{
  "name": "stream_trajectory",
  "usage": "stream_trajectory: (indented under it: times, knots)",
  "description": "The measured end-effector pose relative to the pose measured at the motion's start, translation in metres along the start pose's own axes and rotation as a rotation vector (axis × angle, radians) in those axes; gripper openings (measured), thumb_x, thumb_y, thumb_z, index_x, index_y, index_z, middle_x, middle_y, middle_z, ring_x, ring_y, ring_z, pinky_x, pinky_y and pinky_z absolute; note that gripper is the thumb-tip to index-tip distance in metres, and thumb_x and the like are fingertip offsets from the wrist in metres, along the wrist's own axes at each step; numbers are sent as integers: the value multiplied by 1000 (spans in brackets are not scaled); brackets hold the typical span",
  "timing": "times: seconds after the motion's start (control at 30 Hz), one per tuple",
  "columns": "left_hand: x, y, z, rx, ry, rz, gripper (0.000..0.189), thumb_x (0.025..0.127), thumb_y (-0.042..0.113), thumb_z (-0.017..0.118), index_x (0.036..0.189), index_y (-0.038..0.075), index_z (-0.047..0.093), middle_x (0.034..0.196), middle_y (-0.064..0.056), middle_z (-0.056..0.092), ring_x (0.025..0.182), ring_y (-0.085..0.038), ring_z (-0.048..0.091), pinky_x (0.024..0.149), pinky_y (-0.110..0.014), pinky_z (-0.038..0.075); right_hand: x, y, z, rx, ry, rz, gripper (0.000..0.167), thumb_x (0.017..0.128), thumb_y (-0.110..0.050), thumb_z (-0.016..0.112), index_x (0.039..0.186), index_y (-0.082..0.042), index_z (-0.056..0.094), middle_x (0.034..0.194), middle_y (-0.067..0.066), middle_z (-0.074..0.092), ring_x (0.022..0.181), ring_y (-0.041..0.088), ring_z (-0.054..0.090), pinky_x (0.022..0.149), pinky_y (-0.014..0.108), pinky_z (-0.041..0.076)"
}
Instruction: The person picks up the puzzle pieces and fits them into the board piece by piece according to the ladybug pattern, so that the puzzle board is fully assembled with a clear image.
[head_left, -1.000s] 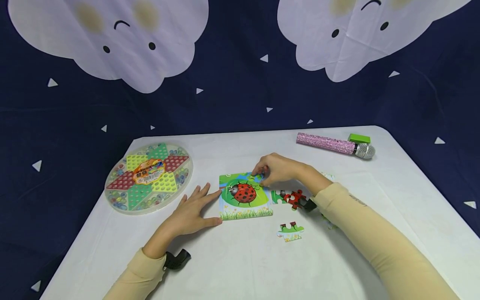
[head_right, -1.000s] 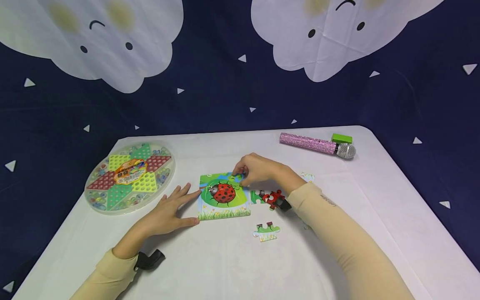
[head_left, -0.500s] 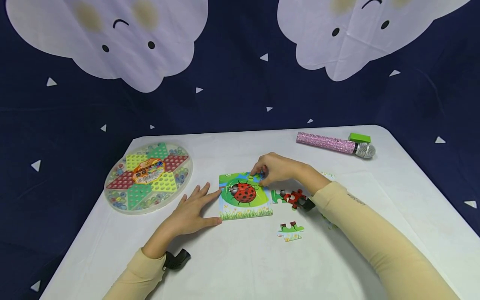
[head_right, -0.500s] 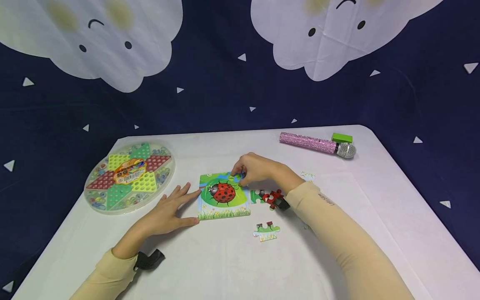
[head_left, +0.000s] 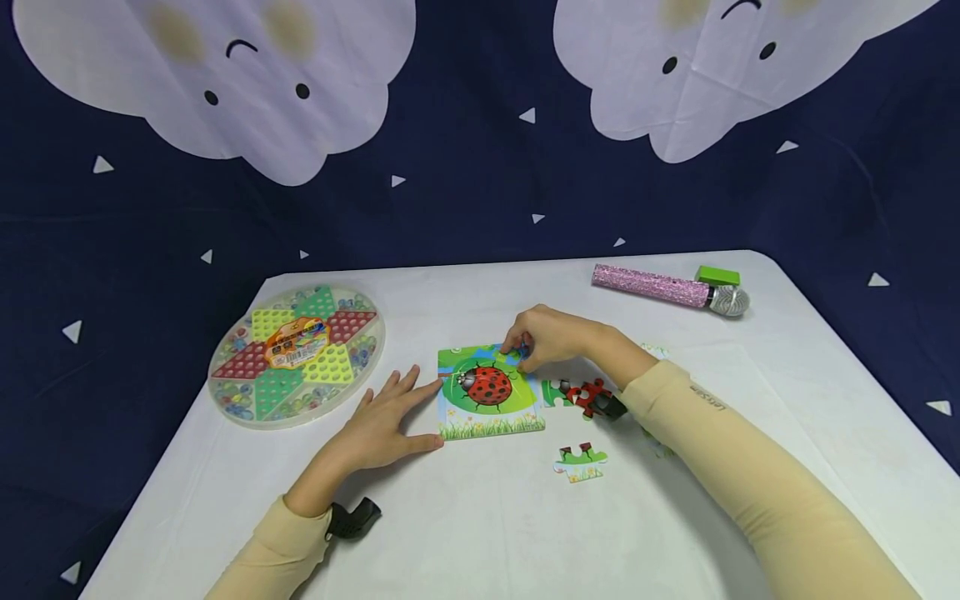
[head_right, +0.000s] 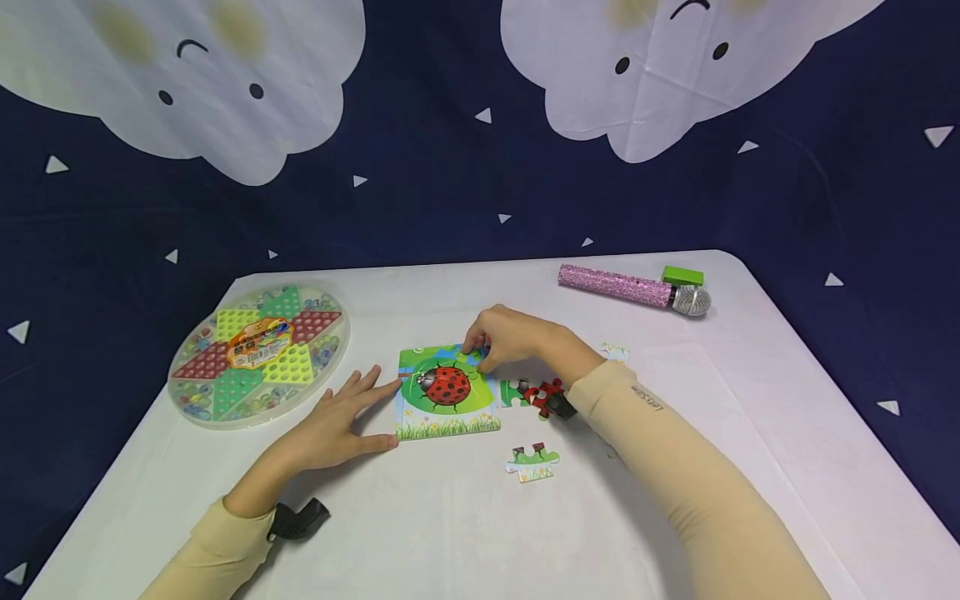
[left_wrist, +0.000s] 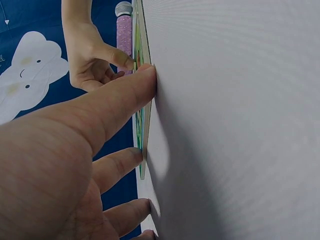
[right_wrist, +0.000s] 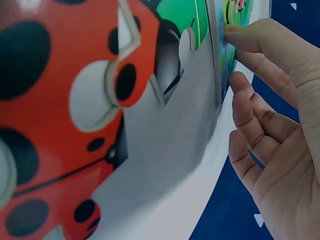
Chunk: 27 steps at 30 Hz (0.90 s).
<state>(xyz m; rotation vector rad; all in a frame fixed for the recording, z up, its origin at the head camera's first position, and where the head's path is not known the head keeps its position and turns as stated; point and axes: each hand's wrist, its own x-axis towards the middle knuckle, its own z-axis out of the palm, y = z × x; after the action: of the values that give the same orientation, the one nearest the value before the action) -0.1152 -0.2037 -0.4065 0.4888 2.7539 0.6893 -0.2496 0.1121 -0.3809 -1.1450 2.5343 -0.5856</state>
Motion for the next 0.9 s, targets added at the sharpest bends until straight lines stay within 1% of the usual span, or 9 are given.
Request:
stream_trajectory:
  times: [0.2,0.43,0.53,0.7,0.77,0.9]
  knots:
    - [1,0,0,0,-2,5,88,92,53,81,166,27,43,178,-20,22,165,-53,13,123,-84,9,1,0,-1,-17,-6,12,33,86,-16,89,118,-11,84,107,2,77,96,19,66,89,33,56]
    - [0,0,-1,1,-4,3,88,92,53,81,166,27,43,178,-20,21,165,-53,12,124,-83,9,0,-1,-1,-7,-12,20,33,88,-18,89,120,-12,83,110,3,77,99,19,66,91,34,56]
    - [0,0,-1,3,-5,4,88,92,53,81,166,27,43,178,-21,21,165,-53,13,124,-83,9,-1,1,0,-6,-8,11,31,89,-19,88,119,-15,84,109,3,75,98,18,64,91,35,55]
    - [0,0,-1,9,-3,6,88,92,53,81,167,27,43,178,-21,22,164,-54,14,123,-84,10,-2,4,2,-1,1,-19,22,91,-18,87,113,-18,85,110,-1,77,97,16,64,90,33,54]
    - [0,0,-1,9,-2,7,88,92,53,81,166,26,43,178,-21,22,164,-54,14,123,-84,10,-2,4,3,4,-1,-30,21,91,-17,87,112,-18,85,112,-1,77,97,16,64,89,32,54]
    - [0,1,-1,10,-1,10,88,92,53,81,166,26,43,178,-21,22,164,-54,15,123,-84,10,-3,2,2,-33,-11,-55,21,92,-16,86,114,-17,85,114,1,77,98,16,65,89,31,55]
